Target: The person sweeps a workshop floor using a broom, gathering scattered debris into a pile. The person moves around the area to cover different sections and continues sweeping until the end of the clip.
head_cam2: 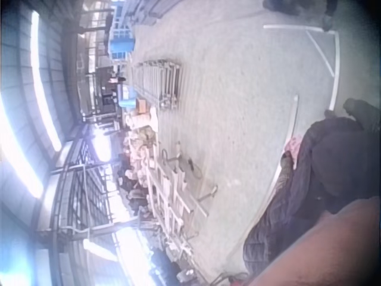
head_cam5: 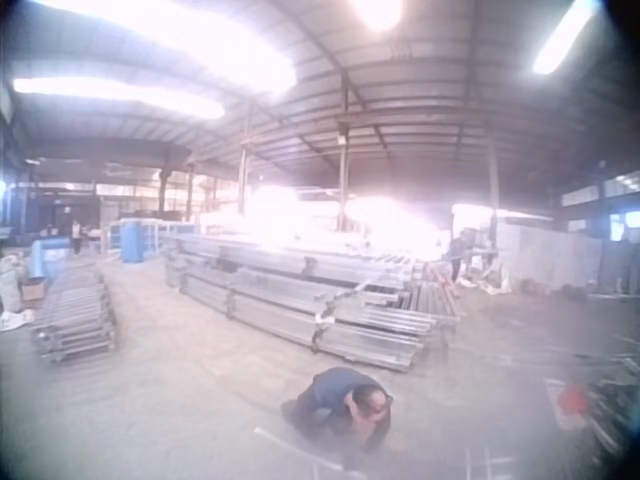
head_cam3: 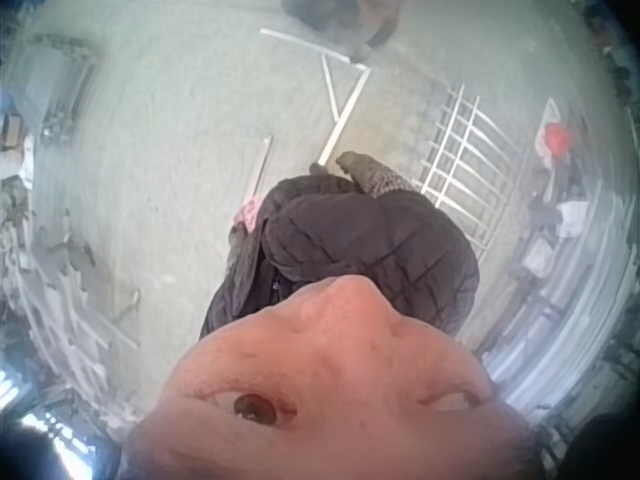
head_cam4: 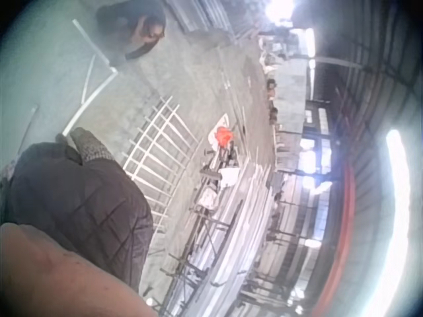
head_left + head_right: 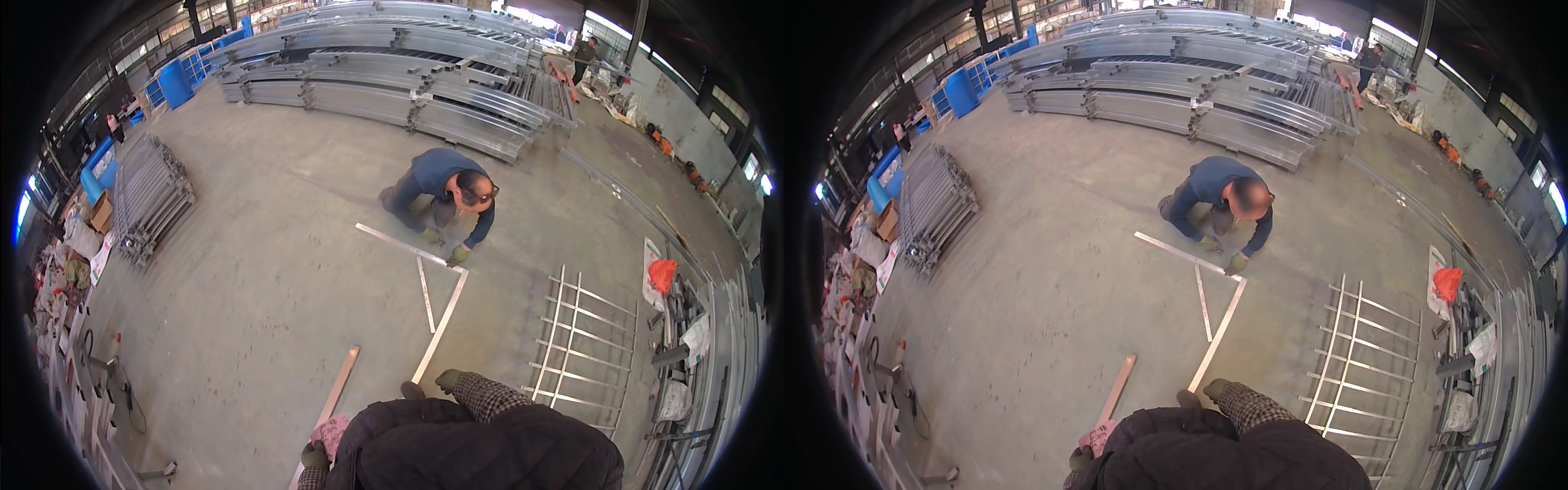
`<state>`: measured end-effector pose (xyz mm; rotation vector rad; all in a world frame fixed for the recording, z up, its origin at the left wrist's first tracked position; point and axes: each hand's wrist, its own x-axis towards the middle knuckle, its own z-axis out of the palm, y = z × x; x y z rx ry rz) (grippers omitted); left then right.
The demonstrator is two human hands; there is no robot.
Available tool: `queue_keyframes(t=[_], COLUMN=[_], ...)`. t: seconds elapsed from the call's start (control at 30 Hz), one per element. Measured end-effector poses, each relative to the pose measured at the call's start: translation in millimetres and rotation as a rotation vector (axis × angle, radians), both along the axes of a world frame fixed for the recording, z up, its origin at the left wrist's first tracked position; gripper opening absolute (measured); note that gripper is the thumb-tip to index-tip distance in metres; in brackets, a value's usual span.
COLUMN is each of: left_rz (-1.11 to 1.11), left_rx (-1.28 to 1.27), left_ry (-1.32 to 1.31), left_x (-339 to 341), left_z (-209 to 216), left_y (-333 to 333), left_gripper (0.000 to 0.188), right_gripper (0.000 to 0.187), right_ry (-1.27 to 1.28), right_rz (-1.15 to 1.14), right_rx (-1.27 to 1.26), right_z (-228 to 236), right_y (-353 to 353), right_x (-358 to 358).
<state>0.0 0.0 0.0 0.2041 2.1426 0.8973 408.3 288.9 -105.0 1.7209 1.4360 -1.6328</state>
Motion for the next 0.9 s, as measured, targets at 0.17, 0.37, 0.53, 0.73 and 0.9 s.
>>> queue_keyframes(t=[0.17,0.37,0.53,0.73,0.9], left_rz=[-0.136,0.024,0.017,-0.001,0.03], left_rx=[-0.113,0.002,-0.046,-0.046,-0.072], left_ry=[0.146,-0.039,-0.048,-0.053,-0.107], left_x=[-1,-10,-9,-12,-7], left_z=[-11,-14,-12,-10,1], left_y=[8,-8,-6,-9,-7], left_gripper=[0.04,0.037,0.035,0.035,0.033], right_gripper=[0.047,0.046,0.044,0.045,0.046], right_ry=[0.006,0.017,0.012,0.022,0.034], right_rz=[-0.002,-0.118,-0.153,-0.153,-0.128], right_rx=[0.024,0.002,-0.017,-0.035,-0.041], right_z=[14,38,43,46,45], right_y=[7,-13,-13,-16,-17], right_x=[2,-7,-7,-10,-10])
